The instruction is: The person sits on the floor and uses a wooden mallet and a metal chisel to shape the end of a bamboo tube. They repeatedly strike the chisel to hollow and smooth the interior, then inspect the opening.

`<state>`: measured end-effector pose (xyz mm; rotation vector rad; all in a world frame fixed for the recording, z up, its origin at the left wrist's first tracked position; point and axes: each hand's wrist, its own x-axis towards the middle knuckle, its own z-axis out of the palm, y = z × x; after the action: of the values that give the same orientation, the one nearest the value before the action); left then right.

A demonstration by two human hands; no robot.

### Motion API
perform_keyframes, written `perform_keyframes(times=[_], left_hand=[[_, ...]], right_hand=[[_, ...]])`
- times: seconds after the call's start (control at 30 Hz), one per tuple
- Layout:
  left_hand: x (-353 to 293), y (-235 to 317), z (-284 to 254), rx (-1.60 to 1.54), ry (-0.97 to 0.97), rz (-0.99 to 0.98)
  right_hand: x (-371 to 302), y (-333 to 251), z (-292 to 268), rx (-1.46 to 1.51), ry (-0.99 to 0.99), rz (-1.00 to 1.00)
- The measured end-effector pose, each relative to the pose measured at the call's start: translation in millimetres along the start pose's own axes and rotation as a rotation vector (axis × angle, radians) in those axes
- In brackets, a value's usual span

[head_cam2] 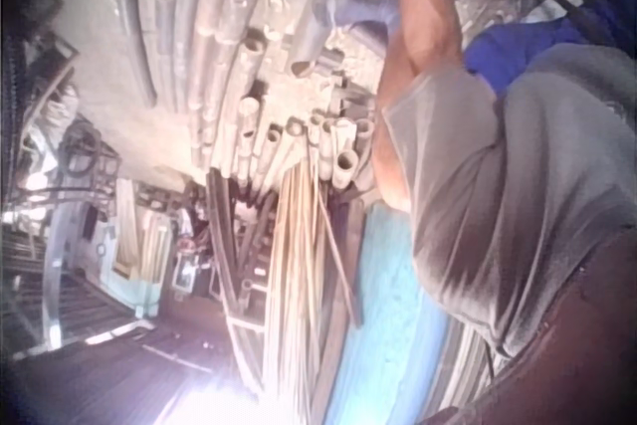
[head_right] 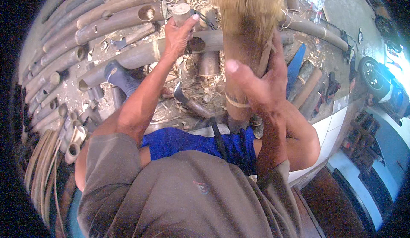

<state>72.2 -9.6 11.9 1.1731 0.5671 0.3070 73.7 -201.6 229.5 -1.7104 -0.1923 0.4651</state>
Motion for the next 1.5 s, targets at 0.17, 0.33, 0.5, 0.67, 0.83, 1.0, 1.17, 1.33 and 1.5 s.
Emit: perform_keyframes(times=[0.17, 0.33, 0.5, 0.67, 0.83, 1.0, 1.17, 1.33, 1.5], left_hand=[[-5.3, -2.5, 2.7, 0.009, 0.038, 0.059], [-11.4, 5.0, 6.8, 0.065, -0.022, 0.024], [-6.7, -4.3, 0.5, 0.043, 0.004, 0.031], [-9.8, -4.2, -1.7, 0.149, -0.06, 0.151], [-23.3, -13.9, -9.5, -0.006, -0.08, 0.167], [-33.5, -26.8, -10.4, 0.036, -0.137, 0.259], [-55.6, -37.3, -18.3, 0.041, -0.214, 0.32], [-57.0, -55.7, -20.8, -0.066, -0.301, 0.284], [-65.3, -66.1, -30.4, -0.08, -0.333, 0.242]], right_hand=[[32.0, -39.0, 7.3, -0.31, 0.014, -0.226], [58.9, -10.6, 9.1, -1.151, -0.258, -0.191], [65.9, -46.8, 18.3, -1.016, -0.218, -0.417], [44.3, 2.6, 24.4, -1.13, -0.237, -0.177], [28.5, -20.3, 27.7, -0.986, -0.156, -0.425], [8.6, 13.4, 24.0, -1.173, -0.238, -0.147], [-10.8, -6.6, 27.5, -0.933, -0.187, -0.308], [-40.4, 41.4, 22.5, -1.046, -0.237, -0.156], [-73.9, 32.3, 31.9, -0.641, -0.096, -0.499]])
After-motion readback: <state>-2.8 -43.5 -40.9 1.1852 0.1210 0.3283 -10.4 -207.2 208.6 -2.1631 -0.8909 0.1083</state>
